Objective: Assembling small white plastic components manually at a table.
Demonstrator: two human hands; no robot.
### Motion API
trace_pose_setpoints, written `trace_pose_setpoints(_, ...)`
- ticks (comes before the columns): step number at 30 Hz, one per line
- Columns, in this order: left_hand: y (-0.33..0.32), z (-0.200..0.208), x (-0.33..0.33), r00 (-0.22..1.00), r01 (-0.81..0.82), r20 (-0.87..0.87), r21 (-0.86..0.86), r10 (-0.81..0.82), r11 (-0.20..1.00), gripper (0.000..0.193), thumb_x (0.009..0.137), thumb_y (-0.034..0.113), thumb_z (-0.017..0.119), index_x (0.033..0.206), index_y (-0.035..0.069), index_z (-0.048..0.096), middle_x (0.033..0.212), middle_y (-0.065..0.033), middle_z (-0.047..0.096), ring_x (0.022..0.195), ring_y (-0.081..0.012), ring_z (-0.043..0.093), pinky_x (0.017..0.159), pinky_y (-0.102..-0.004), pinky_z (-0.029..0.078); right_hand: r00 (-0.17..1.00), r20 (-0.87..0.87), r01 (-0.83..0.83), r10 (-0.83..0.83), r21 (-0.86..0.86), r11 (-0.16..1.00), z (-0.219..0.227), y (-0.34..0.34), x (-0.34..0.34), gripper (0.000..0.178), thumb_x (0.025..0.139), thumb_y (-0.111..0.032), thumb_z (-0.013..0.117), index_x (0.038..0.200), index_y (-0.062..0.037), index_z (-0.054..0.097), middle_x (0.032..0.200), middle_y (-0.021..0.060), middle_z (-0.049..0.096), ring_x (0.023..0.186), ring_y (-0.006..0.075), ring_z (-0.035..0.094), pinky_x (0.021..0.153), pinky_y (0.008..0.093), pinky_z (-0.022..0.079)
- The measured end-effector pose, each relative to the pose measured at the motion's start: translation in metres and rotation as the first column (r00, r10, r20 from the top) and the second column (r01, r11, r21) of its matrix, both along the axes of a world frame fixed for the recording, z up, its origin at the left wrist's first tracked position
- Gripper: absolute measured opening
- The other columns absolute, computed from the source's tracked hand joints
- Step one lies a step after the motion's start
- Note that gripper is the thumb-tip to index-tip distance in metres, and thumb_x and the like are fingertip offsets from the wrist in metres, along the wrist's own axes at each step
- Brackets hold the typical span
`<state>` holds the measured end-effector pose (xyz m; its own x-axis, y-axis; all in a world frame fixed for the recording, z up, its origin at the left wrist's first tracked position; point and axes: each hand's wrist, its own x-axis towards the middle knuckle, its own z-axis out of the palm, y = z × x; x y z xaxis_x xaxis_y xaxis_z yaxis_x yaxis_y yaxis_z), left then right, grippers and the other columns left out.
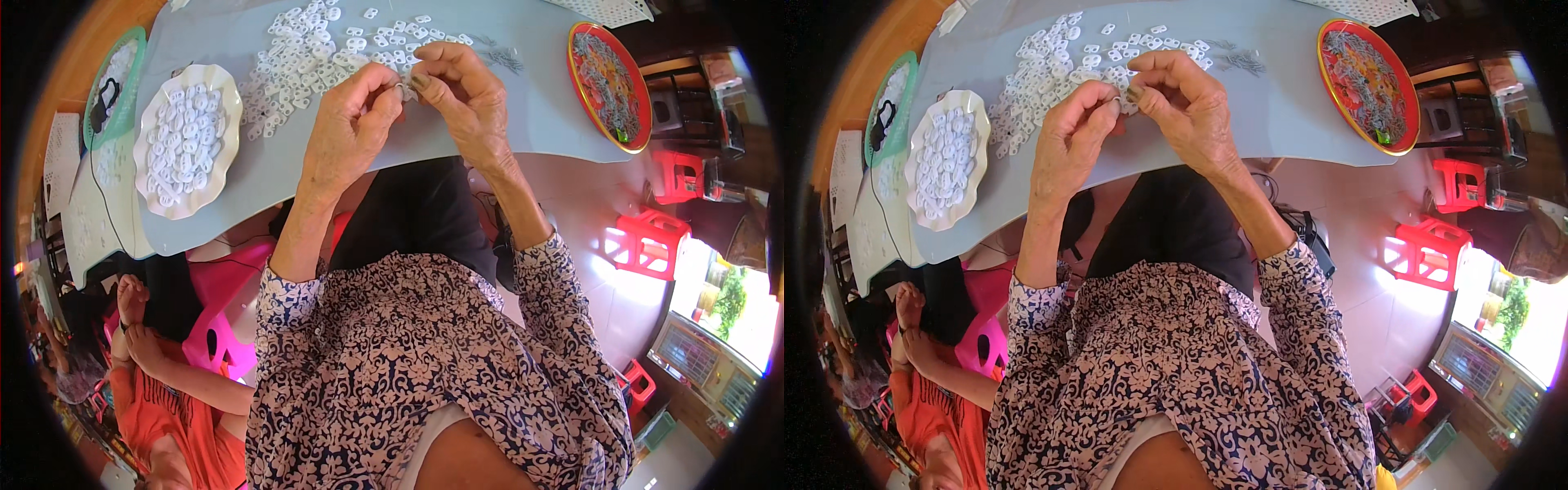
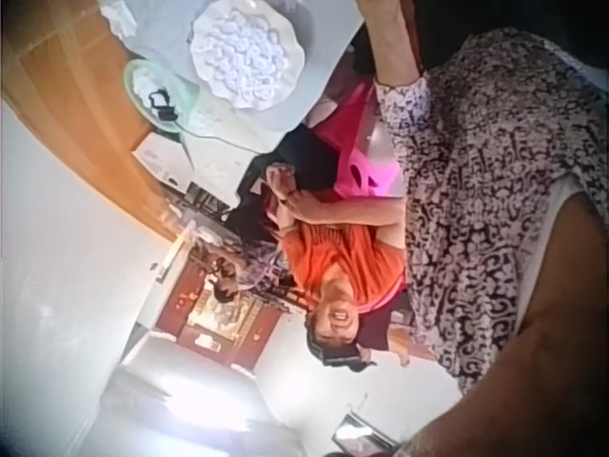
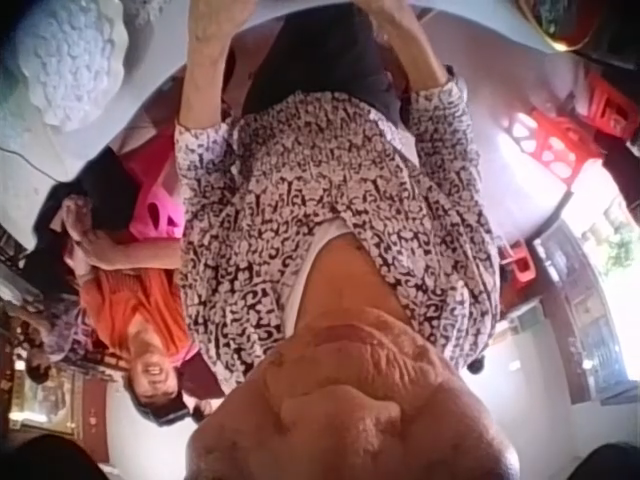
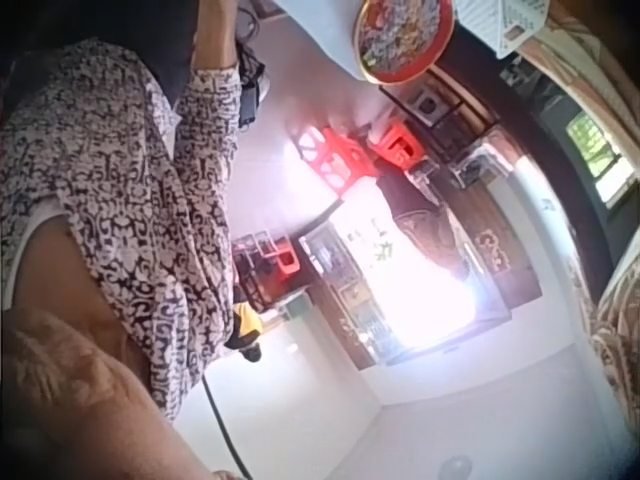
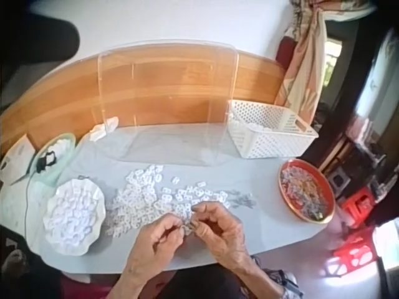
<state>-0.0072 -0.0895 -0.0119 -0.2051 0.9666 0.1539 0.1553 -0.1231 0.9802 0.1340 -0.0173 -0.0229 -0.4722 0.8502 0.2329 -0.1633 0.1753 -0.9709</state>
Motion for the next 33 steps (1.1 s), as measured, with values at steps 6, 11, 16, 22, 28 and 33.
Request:
trace_pose_setpoints(6,-0.001,0.000,-0.002,0.999,0.041,0.021,-0.025,-0.041,0.999,0.010,0.087,0.011,0.052,0.083,0.001,0.052,0.064,0.0014,0.047,0.058,-0.0053,0.041,0.052,-0.0207,0.035,1.000,0.025,-0.003,0.003,0.002,1.000,-0.002,0.001,0.001,0.023,0.086,-0.003,0.062,0.108,-0.0008,0.056,0.092,0.0034,0.061,0.084,0.0073,0.056,0.074,0.0213,0.047)
trace_pose_setpoints(11,0.000,-0.004,-0.003,0.998,0.052,0.028,0.000,-0.052,0.999,0.010,0.086,0.010,0.052,0.083,0.001,0.051,0.064,0.0014,0.047,0.058,-0.0056,0.041,0.052,-0.0211,0.035,0.999,0.041,-0.015,0.015,0.000,1.000,-0.004,0.002,0.002,0.024,0.086,-0.006,0.062,0.109,-0.0023,0.056,0.092,0.0033,0.062,0.083,0.0070,0.056,0.074,0.0209,0.047)
trace_pose_setpoints(16,0.002,-0.007,-0.005,0.997,0.061,0.044,0.030,-0.062,0.998,0.010,0.085,0.010,0.052,0.082,0.000,0.050,0.063,0.0012,0.046,0.058,-0.0059,0.040,0.052,-0.0214,0.035,0.998,0.054,-0.039,0.039,0.015,0.999,-0.003,0.002,0.001,0.026,0.086,-0.008,0.064,0.111,-0.0043,0.056,0.091,0.0023,0.062,0.083,0.0066,0.055,0.074,0.0205,0.047)
trace_pose_setpoints(22,0.002,-0.012,-0.006,0.996,0.058,0.065,0.046,-0.061,0.997,0.011,0.085,0.010,0.052,0.080,0.001,0.049,0.063,0.0013,0.046,0.056,-0.0053,0.038,0.050,-0.0215,0.034,0.994,0.100,-0.038,0.035,0.035,0.999,-0.001,0.001,0.000,0.026,0.086,-0.005,0.063,0.111,-0.0049,0.056,0.092,0.0027,0.062,0.085,0.0074,0.056,0.077,0.0217,0.047)
trace_pose_setpoints(28,0.001,-0.014,-0.005,0.984,0.075,0.158,0.055,-0.083,0.996,0.014,0.086,0.012,0.053,0.077,0.002,0.048,0.065,0.0013,0.049,0.056,-0.0036,0.039,0.049,-0.0200,0.033,0.998,0.033,-0.048,0.045,0.122,0.991,-0.006,0.001,-0.002,0.024,0.085,-0.002,0.063,0.108,-0.0006,0.056,0.090,0.0035,0.063,0.081,0.0071,0.057,0.072,0.0199,0.047)
trace_pose_setpoints(33,0.002,-0.020,-0.008,0.974,0.108,0.192,0.075,-0.121,0.991,0.014,0.086,0.013,0.053,0.077,0.003,0.049,0.065,0.0008,0.050,0.056,-0.0036,0.039,0.049,-0.0202,0.033,0.986,0.136,-0.111,0.098,0.091,0.990,-0.007,0.006,0.003,0.015,0.086,-0.004,0.062,0.100,-0.0005,0.060,0.089,0.0016,0.062,0.076,0.0065,0.055,0.068,0.0198,0.046)
